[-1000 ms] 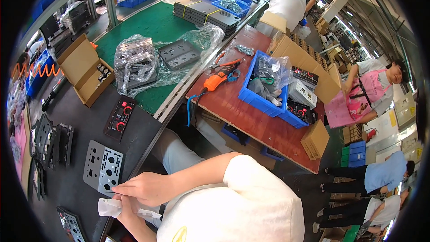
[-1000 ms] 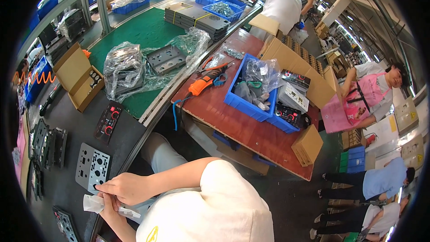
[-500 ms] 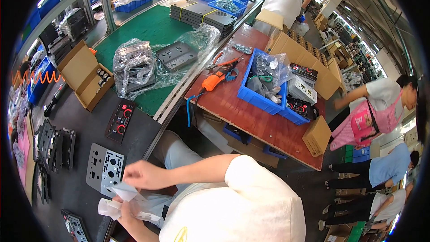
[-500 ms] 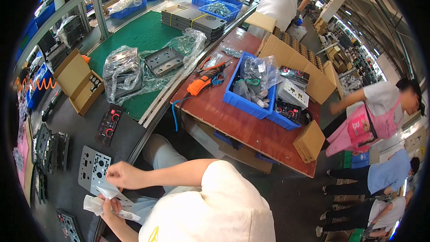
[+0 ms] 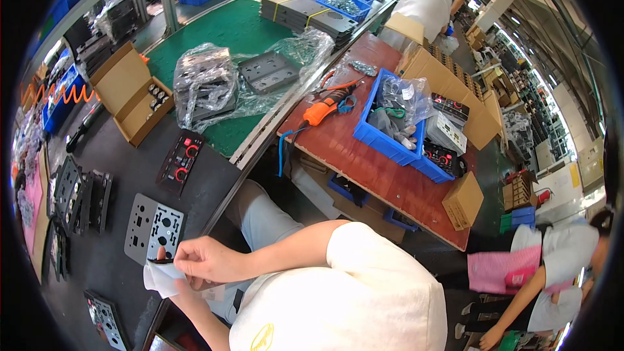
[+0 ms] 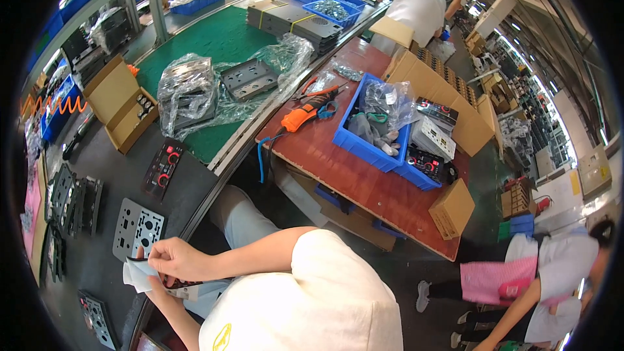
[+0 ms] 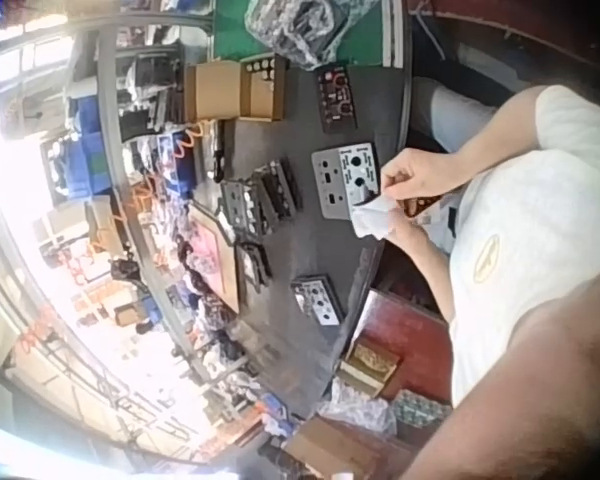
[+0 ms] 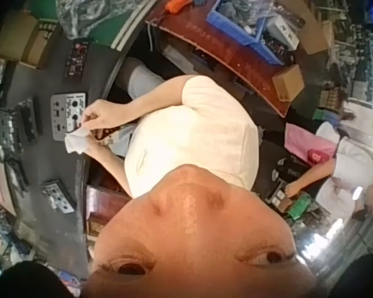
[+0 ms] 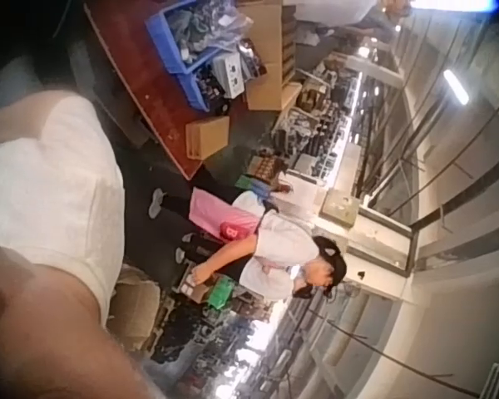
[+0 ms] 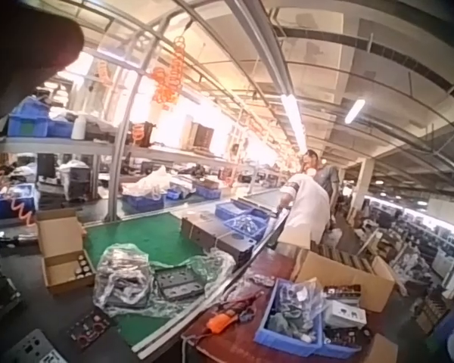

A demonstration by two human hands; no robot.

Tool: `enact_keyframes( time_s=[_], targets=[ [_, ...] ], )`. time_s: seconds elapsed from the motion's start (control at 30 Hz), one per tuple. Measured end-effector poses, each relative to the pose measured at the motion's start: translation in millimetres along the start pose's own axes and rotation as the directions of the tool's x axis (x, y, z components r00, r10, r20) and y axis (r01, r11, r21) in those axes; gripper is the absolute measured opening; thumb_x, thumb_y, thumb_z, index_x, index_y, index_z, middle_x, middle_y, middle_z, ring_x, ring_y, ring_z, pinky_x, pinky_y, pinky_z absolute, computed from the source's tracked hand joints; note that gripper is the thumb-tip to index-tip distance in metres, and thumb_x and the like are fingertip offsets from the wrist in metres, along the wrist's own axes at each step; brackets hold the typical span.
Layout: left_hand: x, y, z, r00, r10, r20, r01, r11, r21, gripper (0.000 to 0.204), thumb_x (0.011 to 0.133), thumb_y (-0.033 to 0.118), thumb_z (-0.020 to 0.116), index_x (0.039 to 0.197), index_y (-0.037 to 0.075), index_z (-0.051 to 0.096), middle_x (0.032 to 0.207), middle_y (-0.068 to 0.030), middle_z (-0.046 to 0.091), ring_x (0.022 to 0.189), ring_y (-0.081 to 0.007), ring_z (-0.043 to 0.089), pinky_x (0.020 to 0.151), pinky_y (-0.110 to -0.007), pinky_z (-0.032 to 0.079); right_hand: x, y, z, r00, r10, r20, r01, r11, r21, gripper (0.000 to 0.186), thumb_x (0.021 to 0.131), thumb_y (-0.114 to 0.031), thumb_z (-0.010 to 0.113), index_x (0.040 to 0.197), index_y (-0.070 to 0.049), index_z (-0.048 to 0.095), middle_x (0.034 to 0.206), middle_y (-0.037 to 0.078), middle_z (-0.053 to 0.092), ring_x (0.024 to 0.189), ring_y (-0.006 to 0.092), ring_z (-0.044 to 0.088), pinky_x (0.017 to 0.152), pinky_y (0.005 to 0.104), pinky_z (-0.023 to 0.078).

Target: The recorder is unpacking, cleaning, and inspecting electrical or industrial control panel components at a factory workbench.

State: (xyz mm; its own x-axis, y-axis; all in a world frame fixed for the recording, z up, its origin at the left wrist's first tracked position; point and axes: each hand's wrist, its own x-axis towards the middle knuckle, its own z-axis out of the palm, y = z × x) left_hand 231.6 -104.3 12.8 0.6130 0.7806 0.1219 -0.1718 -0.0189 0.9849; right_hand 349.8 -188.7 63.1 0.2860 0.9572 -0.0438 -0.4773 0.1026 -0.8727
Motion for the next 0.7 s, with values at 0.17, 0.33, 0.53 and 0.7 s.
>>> enact_keyframes(
  time_s=[0.17,0.33,0.53,0.7],
  targets=[
    [-4,-1,0,0.97,-0.19,-0.15,0.162,0.97,-0.183,0.064,0.09,0.046,0.05,0.137,0.006,0.036,0.122,-0.0074,0.05,0.106,-0.0185,0.053,0.09,-0.032,0.044,4,6,-5,0.983,0.161,-0.09,-0.153,0.984,0.088,0.015,0.092,-0.013,0.053,0.096,0.001,0.054,0.083,0.006,0.06,0.075,0.0118,0.061,0.062,0.0267,0.054],
    [9,12,17,0.999,-0.021,-0.041,0.017,0.995,-0.103,0.068,0.09,0.051,0.047,0.138,0.005,0.033,0.122,-0.0058,0.048,0.107,-0.0139,0.048,0.092,-0.029,0.038,2,2,-6,0.967,0.216,-0.134,-0.193,0.968,0.162,0.018,0.095,-0.015,0.046,0.101,0.001,0.052,0.091,0.011,0.061,0.08,0.0182,0.064,0.069,0.0323,0.056],
    [2,15,-4,0.98,-0.133,-0.149,0.019,0.805,-0.593,0.048,0.097,0.04,0.035,0.132,0.007,0.04,0.134,-0.0081,0.044,0.118,-0.0198,0.046,0.099,-0.035,0.038,6,12,2,0.979,0.164,-0.124,-0.123,0.95,0.287,0.019,0.096,-0.017,0.045,0.098,0.001,0.052,0.093,0.012,0.062,0.083,0.0199,0.065,0.072,0.0338,0.057],
    [2,16,-44,0.978,-0.036,-0.203,-0.174,0.385,-0.906,0.03,0.098,0.036,0.034,0.1,0.011,0.051,0.08,-0.0016,0.049,0.092,-0.0183,0.053,0.095,-0.044,0.04,17,7,-35,0.939,0.069,-0.336,0.022,0.965,0.26,0.015,0.094,-0.017,0.049,0.091,-0.003,0.055,0.075,0.006,0.061,0.063,0.012,0.06,0.049,0.0243,0.047]
  ],
)
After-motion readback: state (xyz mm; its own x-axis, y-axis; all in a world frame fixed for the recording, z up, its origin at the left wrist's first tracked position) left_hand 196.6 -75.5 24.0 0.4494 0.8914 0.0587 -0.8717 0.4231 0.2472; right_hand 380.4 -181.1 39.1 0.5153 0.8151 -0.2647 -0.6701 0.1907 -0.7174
